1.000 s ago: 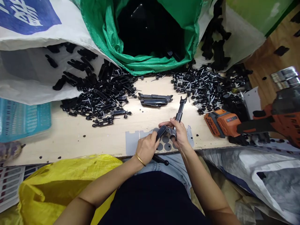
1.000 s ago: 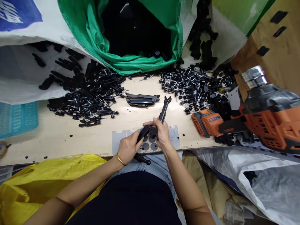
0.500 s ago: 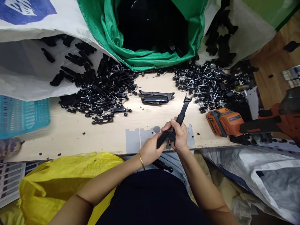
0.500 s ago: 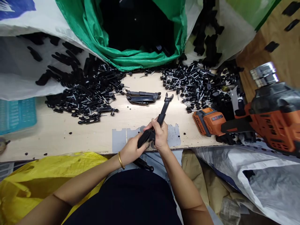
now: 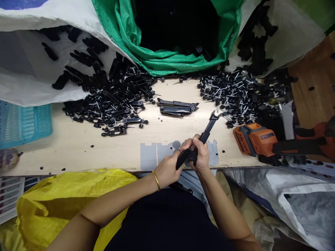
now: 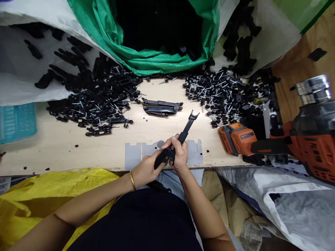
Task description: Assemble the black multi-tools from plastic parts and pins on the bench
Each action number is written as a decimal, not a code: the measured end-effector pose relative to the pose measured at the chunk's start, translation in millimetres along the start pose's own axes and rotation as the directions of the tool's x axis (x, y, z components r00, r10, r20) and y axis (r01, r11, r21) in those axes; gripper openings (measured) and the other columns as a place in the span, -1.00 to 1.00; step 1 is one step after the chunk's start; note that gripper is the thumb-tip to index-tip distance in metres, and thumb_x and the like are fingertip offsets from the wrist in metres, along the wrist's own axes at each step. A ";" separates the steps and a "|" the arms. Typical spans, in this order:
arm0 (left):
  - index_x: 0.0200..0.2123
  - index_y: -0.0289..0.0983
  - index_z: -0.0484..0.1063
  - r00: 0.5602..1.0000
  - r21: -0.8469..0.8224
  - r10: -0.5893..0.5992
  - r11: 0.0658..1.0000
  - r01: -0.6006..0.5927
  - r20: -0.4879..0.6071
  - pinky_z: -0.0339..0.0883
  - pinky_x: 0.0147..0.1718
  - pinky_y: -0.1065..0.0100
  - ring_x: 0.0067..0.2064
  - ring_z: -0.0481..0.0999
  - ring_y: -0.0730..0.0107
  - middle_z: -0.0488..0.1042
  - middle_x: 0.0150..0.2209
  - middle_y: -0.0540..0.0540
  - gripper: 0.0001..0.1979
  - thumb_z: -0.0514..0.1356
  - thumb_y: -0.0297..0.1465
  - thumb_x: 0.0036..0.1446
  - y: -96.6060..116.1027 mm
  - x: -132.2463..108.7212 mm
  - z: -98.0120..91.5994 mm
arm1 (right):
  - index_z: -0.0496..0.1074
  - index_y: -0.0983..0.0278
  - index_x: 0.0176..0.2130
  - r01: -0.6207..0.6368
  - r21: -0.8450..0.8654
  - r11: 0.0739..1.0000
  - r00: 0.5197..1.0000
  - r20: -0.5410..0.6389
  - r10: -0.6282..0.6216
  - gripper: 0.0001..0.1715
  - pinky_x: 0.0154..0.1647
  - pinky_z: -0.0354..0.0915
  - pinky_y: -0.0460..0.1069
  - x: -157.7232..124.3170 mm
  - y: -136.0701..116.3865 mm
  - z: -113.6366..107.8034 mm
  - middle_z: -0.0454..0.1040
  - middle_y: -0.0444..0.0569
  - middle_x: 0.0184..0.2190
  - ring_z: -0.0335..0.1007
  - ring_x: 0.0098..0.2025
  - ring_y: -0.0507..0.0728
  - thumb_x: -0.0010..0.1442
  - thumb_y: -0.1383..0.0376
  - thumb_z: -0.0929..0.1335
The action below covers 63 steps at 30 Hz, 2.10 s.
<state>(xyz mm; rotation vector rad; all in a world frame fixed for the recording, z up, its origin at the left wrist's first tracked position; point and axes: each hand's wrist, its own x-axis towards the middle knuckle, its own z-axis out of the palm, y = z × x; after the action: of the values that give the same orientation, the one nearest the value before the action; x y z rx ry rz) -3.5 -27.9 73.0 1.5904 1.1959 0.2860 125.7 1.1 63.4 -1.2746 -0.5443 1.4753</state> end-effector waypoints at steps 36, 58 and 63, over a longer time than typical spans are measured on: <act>0.01 -0.26 0.29 0.931 0.697 0.335 0.634 -0.334 0.141 0.23 -0.15 0.28 -0.09 0.34 0.25 0.39 -0.13 -0.13 -0.69 0.10 -0.39 0.18 -33.6 86.0 -60.4 | 0.38 0.27 -0.09 0.483 -0.866 0.131 0.864 0.447 -0.230 -0.64 -0.18 0.20 0.08 77.2 -40.6 -71.5 0.47 0.09 -0.19 0.37 -0.23 0.18 0.19 0.12 0.28; -0.08 -0.33 0.37 0.833 0.645 0.335 0.763 0.033 -0.440 0.22 -0.05 0.23 -0.07 0.32 0.22 0.37 -0.15 -0.16 -0.70 0.05 -0.54 0.10 -58.4 98.1 -149.0 | 0.30 0.23 -0.28 0.227 -0.311 0.923 0.973 0.040 -0.226 -0.73 -0.40 0.37 -0.04 48.0 -56.1 -32.6 0.47 -0.13 -0.46 0.45 -0.47 0.03 0.00 0.25 0.41; -0.20 -0.33 0.44 0.886 0.705 0.253 0.701 0.108 -0.388 0.24 -0.10 0.21 -0.10 0.35 0.16 0.39 -0.21 -0.18 -0.78 0.06 -0.54 0.10 -53.5 138.4 -141.2 | 0.32 0.26 -0.24 0.219 -0.295 0.930 0.973 -0.011 -0.233 -0.73 -0.38 0.36 -0.07 25.5 -33.4 -25.7 0.49 -0.10 -0.39 0.44 -0.44 0.00 0.03 0.26 0.41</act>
<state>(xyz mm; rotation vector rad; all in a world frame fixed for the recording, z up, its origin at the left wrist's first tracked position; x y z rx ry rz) -66.6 162.6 31.9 2.3488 1.7542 0.2754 166.0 27.9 72.7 -1.4169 -0.8748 1.2002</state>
